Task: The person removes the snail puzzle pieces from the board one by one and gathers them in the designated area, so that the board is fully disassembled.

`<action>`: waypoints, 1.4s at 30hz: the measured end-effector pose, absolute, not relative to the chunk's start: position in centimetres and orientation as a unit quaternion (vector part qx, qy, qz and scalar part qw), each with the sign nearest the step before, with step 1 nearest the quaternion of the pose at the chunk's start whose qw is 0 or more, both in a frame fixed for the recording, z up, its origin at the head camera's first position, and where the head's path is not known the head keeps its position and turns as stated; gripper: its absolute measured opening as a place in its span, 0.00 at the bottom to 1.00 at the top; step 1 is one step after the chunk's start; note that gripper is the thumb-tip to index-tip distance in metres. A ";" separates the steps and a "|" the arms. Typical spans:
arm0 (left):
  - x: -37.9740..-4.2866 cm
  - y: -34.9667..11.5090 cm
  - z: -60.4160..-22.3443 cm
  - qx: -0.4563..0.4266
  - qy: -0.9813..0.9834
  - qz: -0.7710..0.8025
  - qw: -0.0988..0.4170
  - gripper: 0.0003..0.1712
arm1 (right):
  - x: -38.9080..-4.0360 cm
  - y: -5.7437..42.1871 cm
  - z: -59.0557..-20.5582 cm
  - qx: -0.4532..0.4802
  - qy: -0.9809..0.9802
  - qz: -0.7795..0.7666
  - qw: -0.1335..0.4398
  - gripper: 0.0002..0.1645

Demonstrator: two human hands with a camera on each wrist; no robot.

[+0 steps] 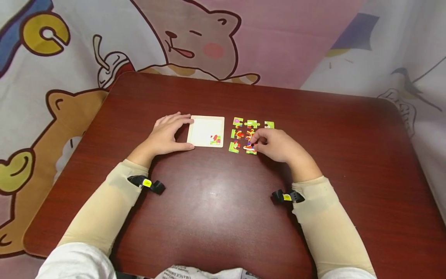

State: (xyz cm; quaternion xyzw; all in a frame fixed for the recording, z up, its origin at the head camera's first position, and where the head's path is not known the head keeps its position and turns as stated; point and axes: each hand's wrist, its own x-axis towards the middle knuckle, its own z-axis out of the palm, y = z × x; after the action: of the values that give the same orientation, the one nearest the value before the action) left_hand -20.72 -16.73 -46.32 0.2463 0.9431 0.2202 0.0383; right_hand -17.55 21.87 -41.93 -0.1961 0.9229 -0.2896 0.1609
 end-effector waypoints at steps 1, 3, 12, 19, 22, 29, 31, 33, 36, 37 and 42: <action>-20.7 -16.7 -46.3 0.246 0.943 0.220 0.039 0.53 | -17.5 21.8 -42.0 -0.195 0.924 -0.286 0.160 0.04; -20.7 -16.8 -46.3 0.245 0.944 0.220 0.040 0.53 | -17.6 21.8 -42.1 -0.191 0.927 -0.281 0.158 0.04; -20.7 -16.8 -46.3 0.243 0.945 0.215 0.041 0.53 | -17.8 21.8 -42.6 -0.177 0.936 -0.279 0.123 0.07; -20.7 -17.0 -46.4 0.243 0.945 0.214 0.040 0.53 | -17.9 20.1 -43.0 -0.186 0.935 -0.289 0.088 0.04; -20.7 -17.0 -46.5 0.244 0.945 0.216 0.039 0.54 | -18.1 18.9 -43.0 -0.189 0.932 -0.297 0.084 0.04; -20.8 -16.9 -46.6 0.243 0.945 0.216 0.035 0.54 | -18.8 15.4 -42.7 -0.219 0.921 -0.312 0.087 0.10; -20.8 -16.9 -46.6 0.244 0.944 0.218 0.034 0.54 | -19.1 14.3 -42.6 -0.225 0.922 -0.301 0.094 0.15; -20.8 -16.8 -46.6 0.243 0.944 0.219 0.034 0.54 | -19.4 13.3 -42.4 -0.219 0.925 -0.290 0.108 0.18; -20.8 -16.8 -46.7 0.244 0.944 0.220 0.033 0.54 | -19.7 12.0 -42.3 -0.202 0.931 -0.273 0.133 0.22; -20.8 -16.8 -46.7 0.243 0.944 0.220 0.034 0.53 | -19.8 11.7 -42.2 -0.195 0.933 -0.267 0.140 0.23; -20.9 -17.1 -46.7 0.239 0.945 0.218 0.035 0.53 | -20.4 10.4 -42.0 -0.178 0.935 -0.259 0.164 0.26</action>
State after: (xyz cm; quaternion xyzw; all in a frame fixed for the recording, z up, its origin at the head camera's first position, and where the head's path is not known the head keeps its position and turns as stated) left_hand -20.88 -17.09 -46.67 0.2395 0.9455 0.2180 0.0354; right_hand -20.35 10.36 -41.98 -0.1784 0.9348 -0.2594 0.1644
